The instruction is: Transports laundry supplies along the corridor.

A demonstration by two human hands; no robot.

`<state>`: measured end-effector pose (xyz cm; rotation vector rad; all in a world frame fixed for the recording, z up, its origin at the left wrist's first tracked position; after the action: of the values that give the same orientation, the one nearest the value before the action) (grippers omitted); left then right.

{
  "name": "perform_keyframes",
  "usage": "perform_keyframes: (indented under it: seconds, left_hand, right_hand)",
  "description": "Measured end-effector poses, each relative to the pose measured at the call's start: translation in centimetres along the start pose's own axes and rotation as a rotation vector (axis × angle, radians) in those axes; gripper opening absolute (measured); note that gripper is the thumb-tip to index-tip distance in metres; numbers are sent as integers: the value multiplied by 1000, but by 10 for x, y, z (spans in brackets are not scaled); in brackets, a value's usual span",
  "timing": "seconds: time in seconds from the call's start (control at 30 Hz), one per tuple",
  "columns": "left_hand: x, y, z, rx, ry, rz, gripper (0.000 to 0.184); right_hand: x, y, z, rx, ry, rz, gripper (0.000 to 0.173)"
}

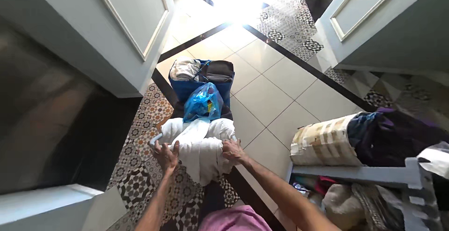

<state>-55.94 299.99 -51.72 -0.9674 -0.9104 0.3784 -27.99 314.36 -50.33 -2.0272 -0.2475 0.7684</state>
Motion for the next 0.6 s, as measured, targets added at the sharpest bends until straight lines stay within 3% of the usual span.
perform_keyframes:
  seconds: [0.17, 0.33, 0.4, 0.5, 0.6]
  left_hand:
    - [55, 44, 89, -70, 29, 99, 74]
    - [111, 79, 165, -142, 97, 119, 74]
    - [127, 98, 186, -138, 114, 75, 70]
    - [127, 134, 209, -83, 145, 75, 74]
    - [149, 152, 227, -104, 135, 121, 72]
  right_hand:
    - [23, -50, 87, 33, 30, 52, 57]
    - [101, -83, 140, 210, -96, 301, 84]
    - [144, -101, 143, 288, -85, 266, 84]
    - [231, -105, 149, 342, 91, 197, 76]
    - [343, -104, 143, 129, 387, 180, 67]
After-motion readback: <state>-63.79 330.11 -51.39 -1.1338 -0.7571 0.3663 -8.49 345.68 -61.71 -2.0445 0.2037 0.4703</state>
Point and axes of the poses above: each hand's wrist, its own z-axis towards the middle knuckle, its own y-axis out of the palm, x = y × z, the point moved 2 cm from there along z, towards the middle knuckle, and after that the axes turned 14 degrees about x, right-handed, at the moved point
